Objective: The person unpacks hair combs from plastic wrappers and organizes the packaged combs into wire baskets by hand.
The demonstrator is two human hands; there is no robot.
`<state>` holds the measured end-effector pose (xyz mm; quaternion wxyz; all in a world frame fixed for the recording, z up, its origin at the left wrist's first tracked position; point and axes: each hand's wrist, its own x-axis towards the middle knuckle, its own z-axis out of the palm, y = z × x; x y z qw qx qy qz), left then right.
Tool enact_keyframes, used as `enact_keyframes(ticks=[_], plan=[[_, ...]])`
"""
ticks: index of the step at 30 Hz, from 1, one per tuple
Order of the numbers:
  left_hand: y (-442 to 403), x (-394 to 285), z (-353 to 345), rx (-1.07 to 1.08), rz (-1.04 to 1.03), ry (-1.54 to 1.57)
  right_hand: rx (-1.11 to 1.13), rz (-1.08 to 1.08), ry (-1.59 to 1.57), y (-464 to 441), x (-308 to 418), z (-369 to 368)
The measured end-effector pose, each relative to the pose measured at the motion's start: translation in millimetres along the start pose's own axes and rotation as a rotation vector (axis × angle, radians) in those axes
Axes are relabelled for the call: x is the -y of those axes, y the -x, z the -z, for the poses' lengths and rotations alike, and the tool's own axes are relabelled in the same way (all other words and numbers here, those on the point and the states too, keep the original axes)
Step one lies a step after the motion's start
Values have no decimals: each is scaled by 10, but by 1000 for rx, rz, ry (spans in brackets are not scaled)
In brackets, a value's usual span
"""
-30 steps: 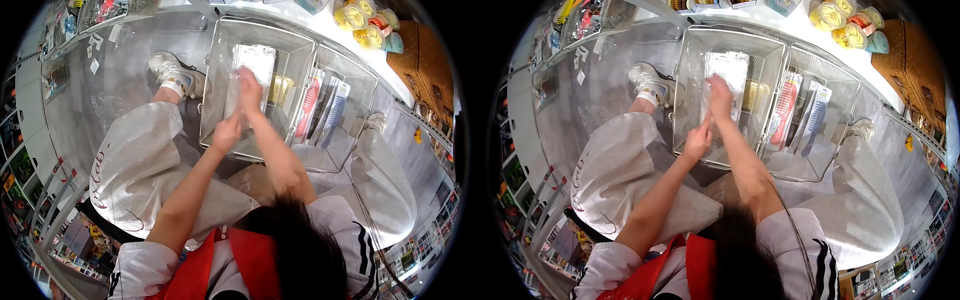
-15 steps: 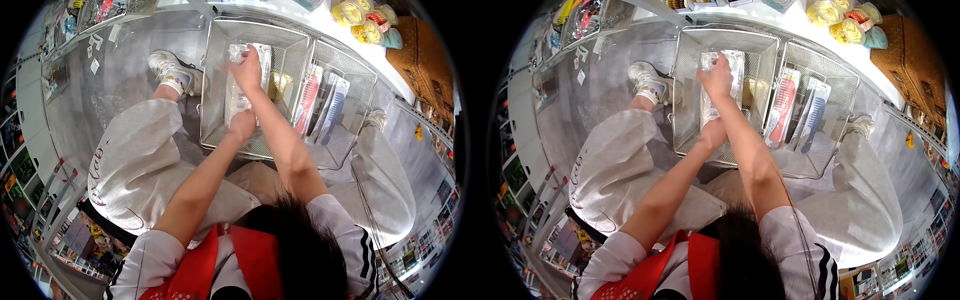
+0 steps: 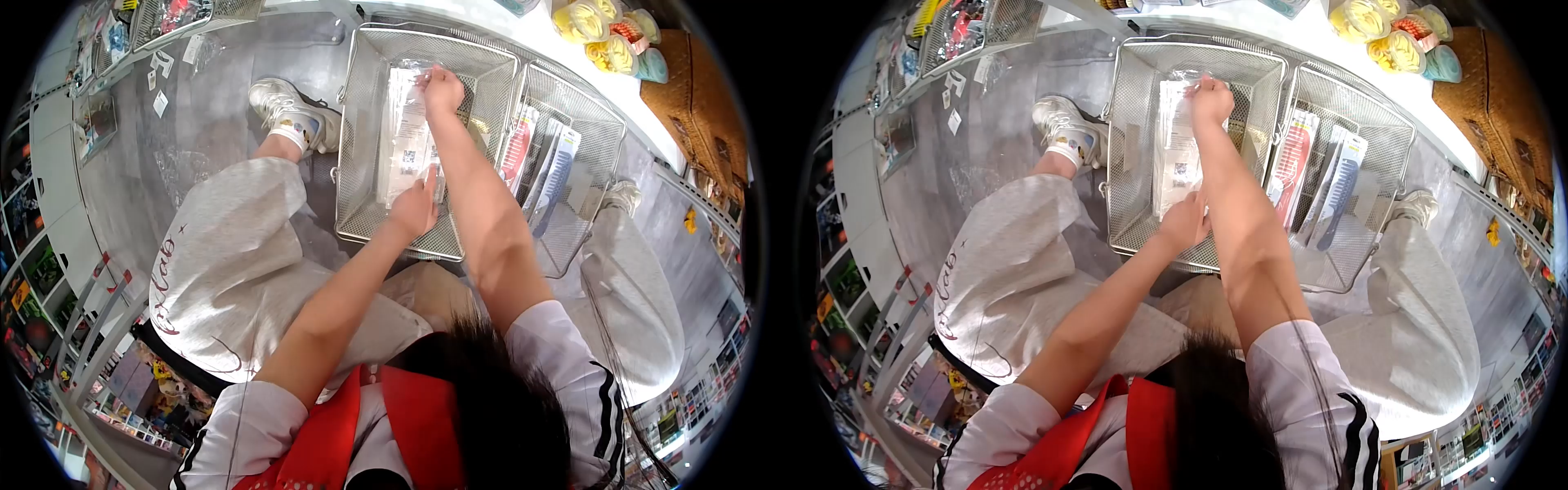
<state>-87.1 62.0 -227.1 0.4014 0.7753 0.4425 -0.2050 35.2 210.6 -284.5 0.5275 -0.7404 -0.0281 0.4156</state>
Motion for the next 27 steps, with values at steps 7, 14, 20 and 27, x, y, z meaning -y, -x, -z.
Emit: enact_keyframes(ticks=[7,14,20,27], plan=[[50,443,27,169,-234,467,98,-226,-181,-182,9,171],[-298,257,912,-125,-412,-635,97,-122,-193,-166,-47,139],[-435,196,715,-29,-248,-563,-413,491,469,335,-299,301],[-422,301,733,-68,-278,-471,167,-288,277,1018,-1123,893]])
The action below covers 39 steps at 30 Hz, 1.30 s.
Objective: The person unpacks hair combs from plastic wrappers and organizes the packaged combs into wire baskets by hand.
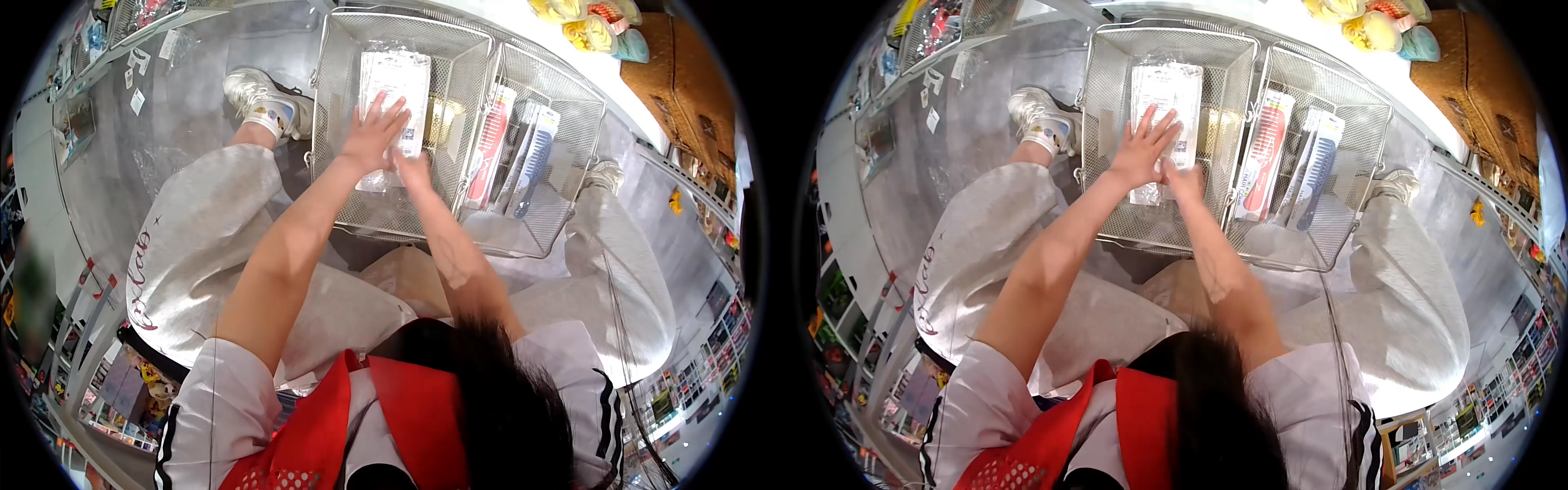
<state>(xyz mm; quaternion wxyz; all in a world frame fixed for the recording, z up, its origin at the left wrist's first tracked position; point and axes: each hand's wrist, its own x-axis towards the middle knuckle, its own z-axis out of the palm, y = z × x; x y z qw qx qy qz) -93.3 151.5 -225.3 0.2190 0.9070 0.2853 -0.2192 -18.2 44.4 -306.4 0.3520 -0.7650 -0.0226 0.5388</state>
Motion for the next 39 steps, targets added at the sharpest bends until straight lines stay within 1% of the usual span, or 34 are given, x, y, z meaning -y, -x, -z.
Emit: enact_keyframes(ticks=[2,3,6,7,10,11,14,16,17,18,20,21,23,26,27,28,30,31,34,35,38,39], plan=[[9,21,-12,-27,-12,49,183,-15,94,49,-26,71],[15,36,-17,-41,-17,73,343,-13,-50,173,182,167],[20,314,-82,-123,-204,236,329,-128,-82,140,204,147],[61,345,13,-121,-234,264,319,-132,9,326,451,176],[159,410,72,-147,-250,451,430,-177,-107,431,569,233],[194,396,73,-139,-210,482,475,-152,-173,403,519,228],[326,290,123,-95,-107,593,531,-200,-247,456,600,335],[445,203,206,-28,-50,699,617,-267,-293,636,840,470],[603,84,419,-36,-38,656,659,-308,-315,810,1030,561],[707,18,638,22,-44,790,550,-277,-63,1103,1348,686],[931,-103,1019,142,-51,1062,704,-488,-367,1138,1386,838],[1017,-159,1172,143,-113,1116,755,-474,-411,1106,1362,874],[1150,-224,1204,108,-101,971,853,-444,-500,991,1236,896],[1239,-319,1354,26,-152,730,852,-489,-475,873,1127,764],[1246,-322,1373,-12,-173,661,949,-513,-483,873,1169,677],[1252,-317,1380,-49,-193,594,915,-559,-528,894,1211,659],[1230,-253,1338,-221,-269,481,847,-648,-614,1013,1382,650],[1208,-207,1340,-307,-309,418,790,-556,-643,1107,1436,632],[1133,-126,1428,-313,-170,433,728,-231,-497,1348,1594,658],[1057,-9,1360,-367,-254,451,696,-146,-380,1369,1596,692],[907,211,1351,-327,-334,521,596,379,-66,1288,1445,837],[921,211,1397,-286,-282,567,478,607,166,1235,1402,830]])
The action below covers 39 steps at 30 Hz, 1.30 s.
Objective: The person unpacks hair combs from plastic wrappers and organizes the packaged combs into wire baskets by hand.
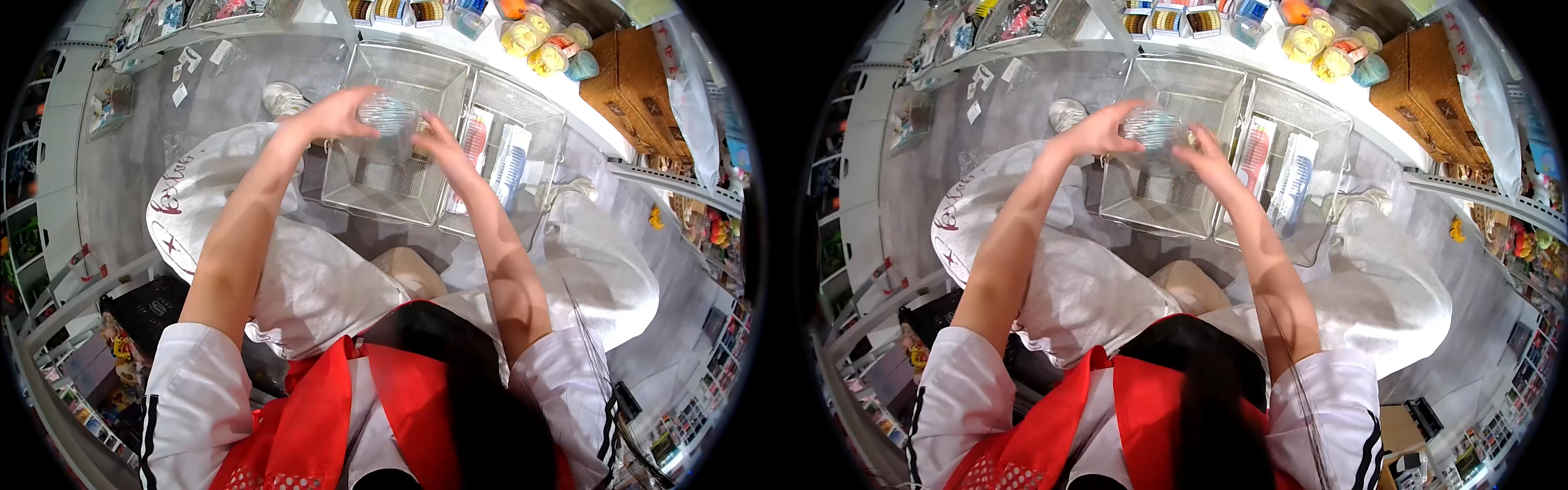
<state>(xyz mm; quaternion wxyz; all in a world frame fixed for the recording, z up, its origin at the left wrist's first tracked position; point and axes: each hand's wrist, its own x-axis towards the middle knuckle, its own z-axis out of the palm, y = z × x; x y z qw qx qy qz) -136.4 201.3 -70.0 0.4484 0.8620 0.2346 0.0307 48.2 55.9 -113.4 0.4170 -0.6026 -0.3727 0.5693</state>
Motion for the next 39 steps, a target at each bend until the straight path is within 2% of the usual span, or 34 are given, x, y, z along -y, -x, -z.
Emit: enact_keyframes(ticks=[2,5,9,12,14,18,21,24,26,30,35,38,39], plan=[[-41,-18,18,15,77,2,-107,300,597,-75,-96,24],[-82,-125,7,42,107,-7,-33,111,406,-170,221,-41],[-34,-160,51,46,14,-97,-44,276,507,-140,355,-67],[-109,-64,-13,30,114,173,-1,352,451,-165,267,-4],[-151,-35,-6,-78,189,323,14,376,436,-155,241,2],[-185,-45,-41,-174,442,765,-182,535,297,0,216,-209],[-180,-102,-33,-174,474,904,-275,545,177,-4,81,-328],[-149,-132,-21,-148,413,1008,-340,584,90,-4,26,-401],[-139,-173,-25,-187,412,1024,-354,645,117,7,13,-425],[-148,-182,-38,-279,403,1015,-379,550,26,13,104,-470],[-161,-168,-71,-186,398,814,-352,452,-20,-7,208,-444],[-168,-229,-78,-121,398,685,-562,606,166,-92,187,-479],[-160,-254,-72,-102,405,635,-587,590,122,-123,194,-483]])
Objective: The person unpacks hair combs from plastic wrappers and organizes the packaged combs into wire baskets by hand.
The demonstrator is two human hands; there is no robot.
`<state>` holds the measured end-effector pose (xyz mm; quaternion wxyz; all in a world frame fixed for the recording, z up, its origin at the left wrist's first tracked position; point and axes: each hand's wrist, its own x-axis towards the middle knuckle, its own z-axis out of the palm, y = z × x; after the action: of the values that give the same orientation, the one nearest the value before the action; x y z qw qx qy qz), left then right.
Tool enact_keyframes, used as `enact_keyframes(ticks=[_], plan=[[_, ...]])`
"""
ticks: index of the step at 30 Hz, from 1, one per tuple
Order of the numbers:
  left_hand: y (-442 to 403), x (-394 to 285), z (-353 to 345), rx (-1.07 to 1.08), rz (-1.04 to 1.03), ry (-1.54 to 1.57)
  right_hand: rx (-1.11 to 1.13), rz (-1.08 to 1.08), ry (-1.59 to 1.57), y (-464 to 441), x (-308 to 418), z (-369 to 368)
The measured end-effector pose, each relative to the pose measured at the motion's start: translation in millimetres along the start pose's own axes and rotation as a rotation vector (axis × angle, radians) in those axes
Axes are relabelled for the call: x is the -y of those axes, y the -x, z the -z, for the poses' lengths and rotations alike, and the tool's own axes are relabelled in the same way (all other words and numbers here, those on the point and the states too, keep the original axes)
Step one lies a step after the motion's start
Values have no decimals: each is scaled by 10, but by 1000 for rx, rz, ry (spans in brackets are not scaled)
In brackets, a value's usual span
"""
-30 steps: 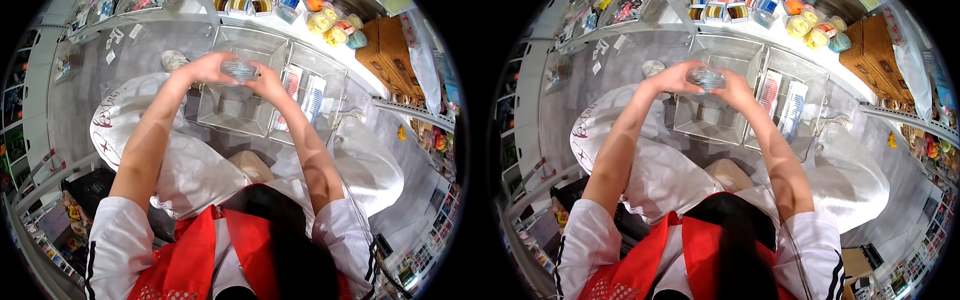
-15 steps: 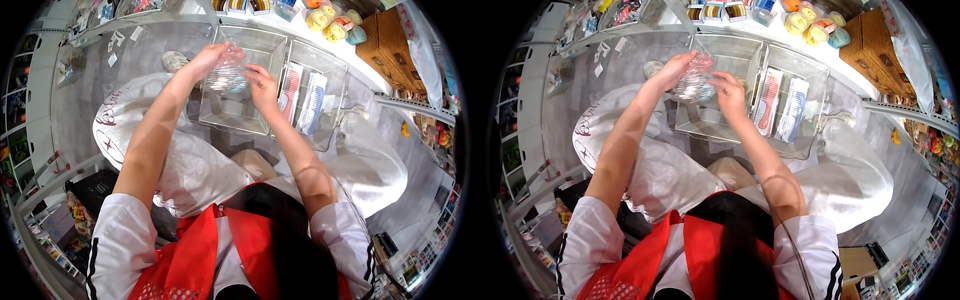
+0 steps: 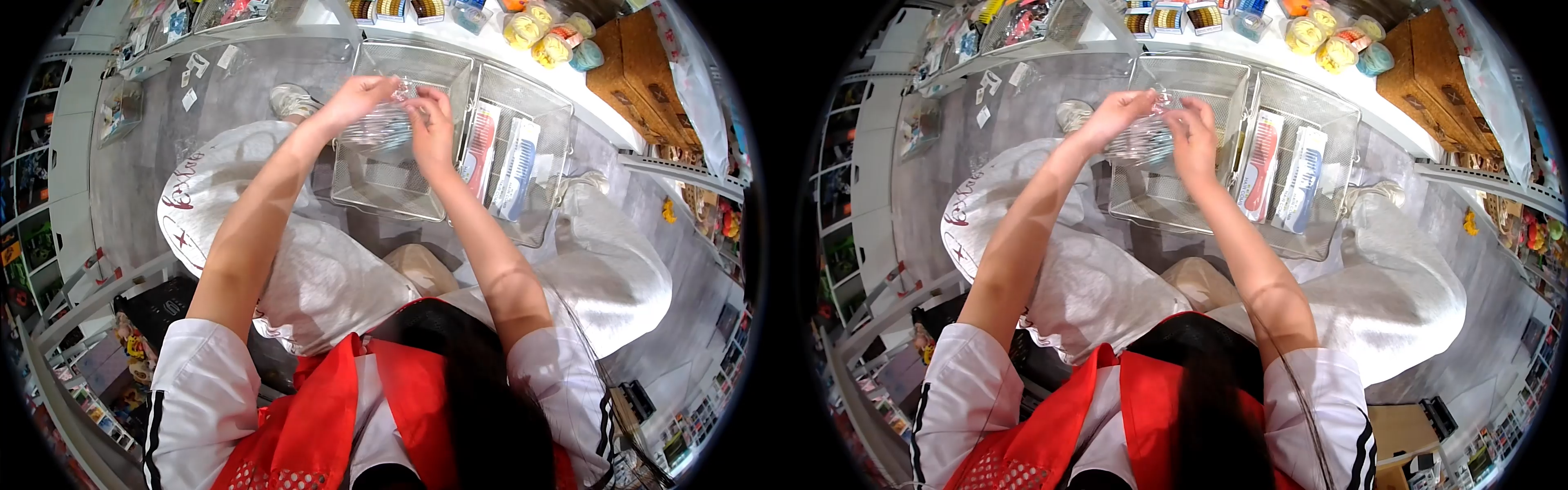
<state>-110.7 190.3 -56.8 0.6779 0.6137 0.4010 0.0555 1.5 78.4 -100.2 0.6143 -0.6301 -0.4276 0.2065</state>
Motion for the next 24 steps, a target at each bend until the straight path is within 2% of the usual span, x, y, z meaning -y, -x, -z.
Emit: enact_keyframes(ticks=[2,3,6,7,10,13,16,19,22,24], plan=[[104,-13,-71,-16,-352,-311,-64,-56,-57,-75,-26,-26],[145,-17,-97,-22,-528,-466,23,-211,-203,-111,-70,-5],[152,50,-99,-105,-428,-448,126,-316,-186,-169,-82,29],[139,13,-88,-155,-341,-526,132,-289,-161,-172,-116,21],[-69,271,-61,-102,-161,-88,158,-428,-125,-234,-128,4],[-87,334,-61,-47,105,172,228,-683,-270,-207,-204,15],[-20,267,-29,82,282,328,357,-691,-41,-173,-209,38],[-115,461,30,114,475,326,319,182,344,-107,-19,148],[-145,635,67,230,581,347,828,496,433,-72,338,391],[-193,802,48,341,607,398,932,515,520,25,361,409]])
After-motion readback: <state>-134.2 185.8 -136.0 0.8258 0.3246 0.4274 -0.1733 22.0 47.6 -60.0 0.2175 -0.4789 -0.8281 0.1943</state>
